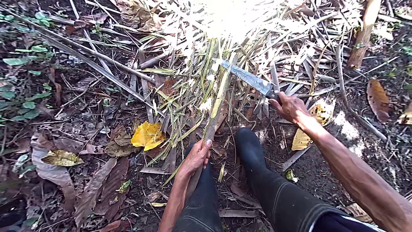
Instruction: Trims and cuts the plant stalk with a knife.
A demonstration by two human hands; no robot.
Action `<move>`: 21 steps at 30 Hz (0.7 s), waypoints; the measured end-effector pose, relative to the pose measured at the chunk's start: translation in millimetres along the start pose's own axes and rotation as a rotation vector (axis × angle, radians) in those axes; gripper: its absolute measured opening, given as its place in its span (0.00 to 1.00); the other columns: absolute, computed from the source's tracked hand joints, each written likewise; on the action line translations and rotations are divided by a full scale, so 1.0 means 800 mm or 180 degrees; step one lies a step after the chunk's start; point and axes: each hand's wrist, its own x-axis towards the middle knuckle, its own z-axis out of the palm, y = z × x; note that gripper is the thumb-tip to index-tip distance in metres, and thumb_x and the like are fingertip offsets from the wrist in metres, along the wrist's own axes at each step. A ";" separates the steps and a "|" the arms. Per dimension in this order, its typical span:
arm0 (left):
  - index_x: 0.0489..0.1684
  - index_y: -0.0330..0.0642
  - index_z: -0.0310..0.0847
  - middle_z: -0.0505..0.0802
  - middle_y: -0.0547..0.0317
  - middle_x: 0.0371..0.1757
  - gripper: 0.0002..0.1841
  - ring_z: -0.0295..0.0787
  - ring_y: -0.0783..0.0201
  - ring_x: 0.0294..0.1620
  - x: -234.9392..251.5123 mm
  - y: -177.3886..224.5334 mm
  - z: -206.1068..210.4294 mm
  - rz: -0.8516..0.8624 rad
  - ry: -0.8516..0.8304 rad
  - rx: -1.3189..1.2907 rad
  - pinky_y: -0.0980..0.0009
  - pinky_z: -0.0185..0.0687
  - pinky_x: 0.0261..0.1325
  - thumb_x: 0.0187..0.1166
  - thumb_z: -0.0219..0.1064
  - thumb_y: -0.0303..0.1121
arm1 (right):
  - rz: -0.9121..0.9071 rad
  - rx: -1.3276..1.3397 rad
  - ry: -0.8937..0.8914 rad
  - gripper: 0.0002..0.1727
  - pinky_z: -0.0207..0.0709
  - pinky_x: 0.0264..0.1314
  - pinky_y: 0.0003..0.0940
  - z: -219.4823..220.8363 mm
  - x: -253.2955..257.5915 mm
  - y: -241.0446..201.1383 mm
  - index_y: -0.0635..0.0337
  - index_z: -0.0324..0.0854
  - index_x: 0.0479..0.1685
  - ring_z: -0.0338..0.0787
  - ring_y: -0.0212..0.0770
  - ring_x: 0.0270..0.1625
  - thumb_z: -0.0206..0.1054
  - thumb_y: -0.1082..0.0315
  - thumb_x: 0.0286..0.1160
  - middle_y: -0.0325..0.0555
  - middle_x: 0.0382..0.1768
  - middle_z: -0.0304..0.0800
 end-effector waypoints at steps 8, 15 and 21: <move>0.58 0.40 0.75 0.77 0.63 0.20 0.18 0.74 0.68 0.12 -0.004 0.001 0.005 0.0019 0.0026 0.0121 0.74 0.78 0.16 0.95 0.48 0.46 | 0.1330 0.0274 -0.0025 0.43 0.75 0.51 0.79 -0.032 0.054 0.031 0.74 0.78 0.54 0.88 0.79 0.53 0.42 0.34 0.89 0.78 0.45 0.87; 0.61 0.40 0.75 0.79 0.62 0.23 0.21 0.75 0.69 0.15 0.001 0.001 -0.005 0.0138 -0.0105 -0.0182 0.74 0.80 0.19 0.95 0.46 0.47 | 0.0714 0.0974 0.0205 0.35 0.76 0.32 0.69 -0.022 -0.060 0.018 0.60 0.78 0.56 0.85 0.63 0.31 0.44 0.36 0.90 0.60 0.31 0.82; 0.58 0.40 0.75 0.79 0.62 0.22 0.18 0.77 0.68 0.15 0.010 0.013 -0.001 0.0481 0.0159 -0.0012 0.73 0.82 0.22 0.95 0.48 0.46 | -0.0548 0.0310 0.0017 0.38 0.79 0.24 0.60 -0.007 -0.126 -0.043 0.66 0.83 0.48 0.89 0.58 0.25 0.49 0.34 0.84 0.54 0.23 0.85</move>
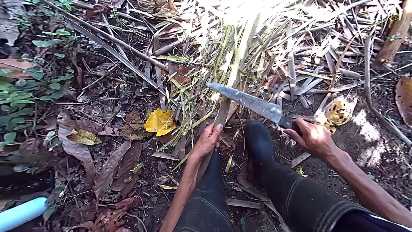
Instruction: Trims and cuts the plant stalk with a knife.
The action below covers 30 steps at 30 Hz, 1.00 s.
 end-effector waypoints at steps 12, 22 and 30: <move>0.74 0.39 0.72 0.82 0.64 0.26 0.28 0.79 0.67 0.18 -0.002 -0.005 0.003 0.0628 0.0584 0.0758 0.68 0.84 0.25 0.89 0.52 0.52 | -0.0052 -0.0766 0.0632 0.39 0.84 0.27 0.56 -0.049 0.023 -0.027 0.66 0.86 0.51 0.94 0.59 0.30 0.51 0.33 0.84 0.59 0.34 0.93; 0.67 0.41 0.75 0.80 0.65 0.24 0.26 0.79 0.69 0.18 -0.003 -0.007 0.007 0.0604 0.0550 0.0910 0.69 0.83 0.25 0.88 0.51 0.54 | 0.0084 -0.0662 0.0701 0.31 0.76 0.19 0.57 -0.110 0.085 0.008 0.63 0.81 0.45 0.86 0.56 0.21 0.54 0.39 0.85 0.52 0.22 0.83; 0.69 0.40 0.74 0.81 0.65 0.25 0.28 0.79 0.69 0.18 -0.001 -0.013 0.008 0.0640 0.0549 0.1022 0.69 0.83 0.25 0.88 0.51 0.55 | 0.0425 -0.0659 0.0732 0.33 0.75 0.22 0.62 -0.115 0.095 0.032 0.61 0.81 0.46 0.86 0.59 0.23 0.51 0.35 0.86 0.54 0.22 0.82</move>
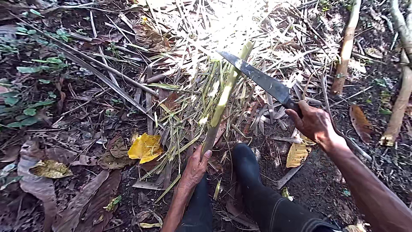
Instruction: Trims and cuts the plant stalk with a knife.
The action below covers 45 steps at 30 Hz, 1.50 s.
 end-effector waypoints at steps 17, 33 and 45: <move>0.72 0.40 0.73 0.82 0.65 0.27 0.28 0.79 0.69 0.19 -0.002 0.002 -0.001 -0.0016 -0.0058 0.0025 0.70 0.83 0.25 0.89 0.50 0.54 | -0.0050 -0.0120 0.0050 0.32 0.77 0.25 0.67 0.012 -0.022 0.015 0.64 0.80 0.50 0.89 0.66 0.28 0.58 0.38 0.85 0.61 0.31 0.86; 0.62 0.36 0.77 0.84 0.61 0.25 0.22 0.79 0.69 0.16 0.001 0.003 -0.018 -0.0253 -0.0073 -0.0715 0.74 0.82 0.23 0.94 0.45 0.46 | -0.0761 0.0406 -0.0636 0.40 0.81 0.23 0.60 0.079 -0.128 -0.058 0.66 0.84 0.51 0.92 0.61 0.27 0.47 0.33 0.85 0.59 0.30 0.91; 0.57 0.37 0.77 0.81 0.60 0.22 0.21 0.76 0.68 0.14 -0.003 0.011 -0.011 -0.0325 0.0112 -0.0831 0.74 0.80 0.20 0.95 0.46 0.46 | -0.0830 0.0191 -0.0485 0.34 0.77 0.19 0.57 0.081 -0.076 -0.105 0.66 0.82 0.44 0.89 0.59 0.24 0.55 0.37 0.83 0.56 0.28 0.86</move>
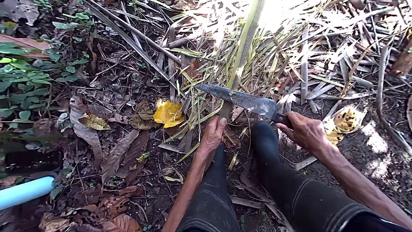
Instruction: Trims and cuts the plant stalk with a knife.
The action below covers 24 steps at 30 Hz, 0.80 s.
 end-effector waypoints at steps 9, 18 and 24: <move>0.56 0.38 0.77 0.81 0.60 0.21 0.23 0.77 0.67 0.14 0.000 -0.001 -0.006 0.0036 -0.0054 -0.0226 0.73 0.80 0.19 0.94 0.44 0.47 | -0.0285 0.0151 0.0114 0.34 0.77 0.19 0.53 -0.011 0.045 -0.035 0.65 0.80 0.46 0.88 0.56 0.22 0.52 0.36 0.86 0.54 0.27 0.84; 0.58 0.39 0.77 0.81 0.61 0.23 0.21 0.77 0.68 0.14 0.001 -0.005 0.000 0.0067 -0.0063 -0.0047 0.73 0.80 0.20 0.95 0.46 0.46 | -0.0035 -0.0131 0.0168 0.34 0.74 0.18 0.59 -0.040 0.036 0.027 0.66 0.80 0.50 0.86 0.61 0.22 0.50 0.38 0.88 0.58 0.26 0.84; 0.59 0.37 0.77 0.81 0.63 0.23 0.22 0.77 0.69 0.15 -0.004 -0.005 0.000 0.0113 -0.0072 0.0043 0.73 0.80 0.20 0.94 0.45 0.47 | -0.0082 -0.0172 0.0078 0.32 0.77 0.19 0.57 -0.036 0.035 0.047 0.64 0.82 0.51 0.88 0.59 0.23 0.53 0.39 0.86 0.56 0.29 0.87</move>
